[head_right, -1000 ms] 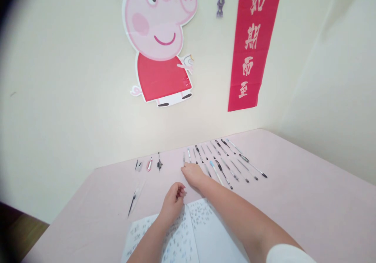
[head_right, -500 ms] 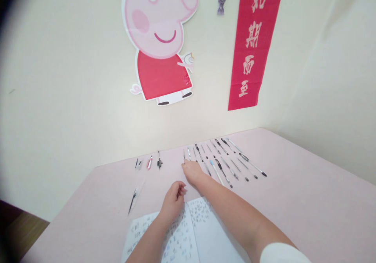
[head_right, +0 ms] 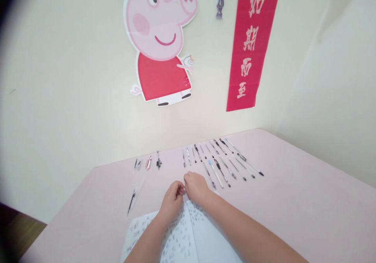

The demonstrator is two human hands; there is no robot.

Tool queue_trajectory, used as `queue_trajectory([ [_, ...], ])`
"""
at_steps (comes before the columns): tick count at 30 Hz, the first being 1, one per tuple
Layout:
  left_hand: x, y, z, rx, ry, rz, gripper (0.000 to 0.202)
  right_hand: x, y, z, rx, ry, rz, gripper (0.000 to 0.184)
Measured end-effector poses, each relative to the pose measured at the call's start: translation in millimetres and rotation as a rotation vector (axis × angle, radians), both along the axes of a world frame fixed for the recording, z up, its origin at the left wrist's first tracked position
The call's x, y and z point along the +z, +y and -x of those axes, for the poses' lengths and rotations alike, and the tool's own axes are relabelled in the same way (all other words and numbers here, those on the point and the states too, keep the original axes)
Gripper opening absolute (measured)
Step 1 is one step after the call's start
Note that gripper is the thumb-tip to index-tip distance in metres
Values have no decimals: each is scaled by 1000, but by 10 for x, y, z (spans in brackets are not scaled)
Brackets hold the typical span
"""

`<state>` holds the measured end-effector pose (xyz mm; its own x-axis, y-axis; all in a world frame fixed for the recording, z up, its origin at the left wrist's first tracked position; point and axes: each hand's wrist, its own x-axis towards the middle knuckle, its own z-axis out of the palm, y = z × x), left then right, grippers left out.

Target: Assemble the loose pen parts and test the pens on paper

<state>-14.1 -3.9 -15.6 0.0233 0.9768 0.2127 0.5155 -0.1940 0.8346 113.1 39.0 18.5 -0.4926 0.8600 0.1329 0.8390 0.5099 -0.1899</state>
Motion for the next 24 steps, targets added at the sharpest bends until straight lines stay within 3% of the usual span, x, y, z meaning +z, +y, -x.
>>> queue_trajectory([
  [8, 15, -17, -11, 3, 23, -13, 31, -20, -281, -102, -15, 8, 71, 19],
  [14, 33, -42, -25, 5, 63, -22, 29, -90, -349, -97, -22, 48, 48, 20],
  [24, 87, -84, -47, 9, 100, -19, 28, -67, -435, -102, -14, 57, 34, 23],
])
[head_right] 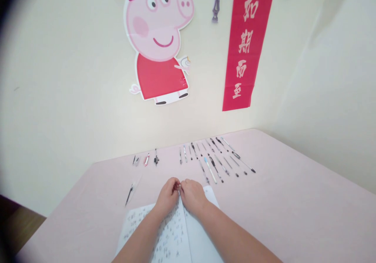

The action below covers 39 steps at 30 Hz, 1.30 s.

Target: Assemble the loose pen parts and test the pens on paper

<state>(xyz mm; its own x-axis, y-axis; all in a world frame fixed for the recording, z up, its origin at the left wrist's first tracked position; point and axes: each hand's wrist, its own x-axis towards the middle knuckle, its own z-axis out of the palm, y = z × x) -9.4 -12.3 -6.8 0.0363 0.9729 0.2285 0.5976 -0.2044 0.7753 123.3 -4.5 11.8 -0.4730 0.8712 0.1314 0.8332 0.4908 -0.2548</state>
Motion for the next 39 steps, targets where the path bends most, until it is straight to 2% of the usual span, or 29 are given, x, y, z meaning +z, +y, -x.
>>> queue_trajectory([
  [6, -9, -2, -11, 27, -27, -13, 29, -28, 20, -22, 12, 14, 10, 21],
  [11, -54, 116, 72, 49, -59, -19, 30, -56, 41, -38, 19, 24, 4, 16],
  [14, -19, 251, 203, 112, 142, -79, 33, -58, 51, -42, 21, 35, 3, 15],
  [16, 24, 359, 316, 145, 202, -99, 33, -51, 57, -44, 28, 40, 5, 16],
  [18, 63, 477, 430, 256, 402, -118, 33, -42, 65, -47, 34, 44, 12, 17],
  [21, 93, 672, 573, 370, 639, -56, 36, -37, 83, -52, 38, 50, 29, 16],
  [26, 70, 988, 703, 409, 674, -14, 40, -57, 112, -68, 35, 82, 41, 16],
  [29, 36, 1087, 729, 420, 682, 16, 39, -60, 116, -75, 34, 115, 40, 16],
  [33, 9, 1060, 698, 390, 689, 33, 38, -61, 123, -75, 32, 127, 36, 15],
  [39, 32, 832, 540, 318, 688, 40, 37, -87, 137, -74, 38, 118, 37, 15],
])
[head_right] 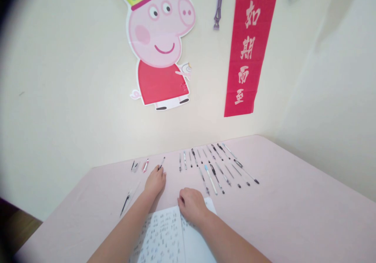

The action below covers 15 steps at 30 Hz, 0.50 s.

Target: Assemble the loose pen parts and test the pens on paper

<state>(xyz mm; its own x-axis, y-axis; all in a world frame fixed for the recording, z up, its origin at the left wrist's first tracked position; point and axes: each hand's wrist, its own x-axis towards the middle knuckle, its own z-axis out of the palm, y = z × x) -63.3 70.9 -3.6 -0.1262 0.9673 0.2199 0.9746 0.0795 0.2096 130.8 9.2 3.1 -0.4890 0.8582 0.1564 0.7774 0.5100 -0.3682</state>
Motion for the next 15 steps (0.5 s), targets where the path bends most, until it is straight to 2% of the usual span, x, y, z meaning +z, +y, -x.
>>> queue_trajectory([
  [8, 69, -315, -204, -33, -26, 29, 31, 36, -15, -2, -10, 2, 26, 15],
  [15, 138, -374, -203, -6, -163, -49, 35, 24, -10, -10, -4, 14, 6, 13],
])
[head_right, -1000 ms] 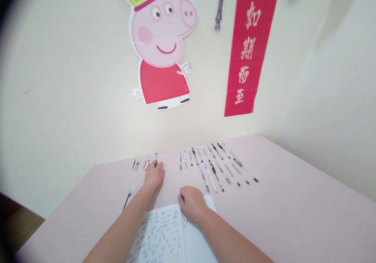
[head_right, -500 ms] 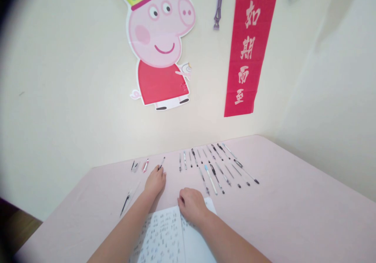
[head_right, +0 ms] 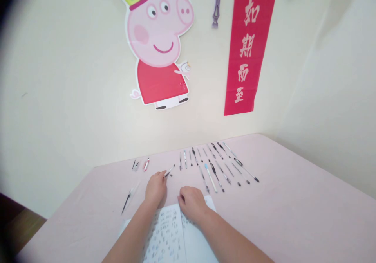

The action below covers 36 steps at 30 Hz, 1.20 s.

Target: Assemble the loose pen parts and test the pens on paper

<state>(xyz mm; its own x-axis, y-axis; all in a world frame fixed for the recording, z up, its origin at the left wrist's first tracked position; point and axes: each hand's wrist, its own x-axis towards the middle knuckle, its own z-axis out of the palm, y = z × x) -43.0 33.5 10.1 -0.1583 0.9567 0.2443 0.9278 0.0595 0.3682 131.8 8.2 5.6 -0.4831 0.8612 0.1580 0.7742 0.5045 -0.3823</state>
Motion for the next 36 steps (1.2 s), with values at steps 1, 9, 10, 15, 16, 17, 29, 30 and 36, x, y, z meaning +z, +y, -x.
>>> queue_trajectory([
  [1, 4, 7, 13, 17, -52, -6, 35, -2, 2, -1, 1, 1, 1, 14],
  [9, 41, 102, 114, 109, -374, -18, 27, -3, 6, 1, -3, 14, 4, 14],
  [10, 45, 115, 125, 118, -420, -24, 25, -4, 6, 2, -5, 17, 3, 13],
  [15, 27, 159, 161, 171, -713, -73, 26, -15, 13, -2, 2, 24, -1, 13],
  [16, 23, 155, 157, 175, -778, -77, 25, -17, 15, -4, 4, 23, 0, 13],
  [17, 23, 143, 150, 174, -833, -77, 24, -18, 18, -5, 3, 22, 1, 14],
  [29, 78, -468, -10, 156, -1844, -53, 16, -36, 25, -28, 18, 87, 4, 14],
  [30, 52, -497, -13, 152, -1845, -54, 15, -40, 25, -28, 17, 95, 4, 14],
  [36, -57, -537, 25, 55, -1886, -33, 5, -63, 36, -11, -27, 170, -11, 13],
])
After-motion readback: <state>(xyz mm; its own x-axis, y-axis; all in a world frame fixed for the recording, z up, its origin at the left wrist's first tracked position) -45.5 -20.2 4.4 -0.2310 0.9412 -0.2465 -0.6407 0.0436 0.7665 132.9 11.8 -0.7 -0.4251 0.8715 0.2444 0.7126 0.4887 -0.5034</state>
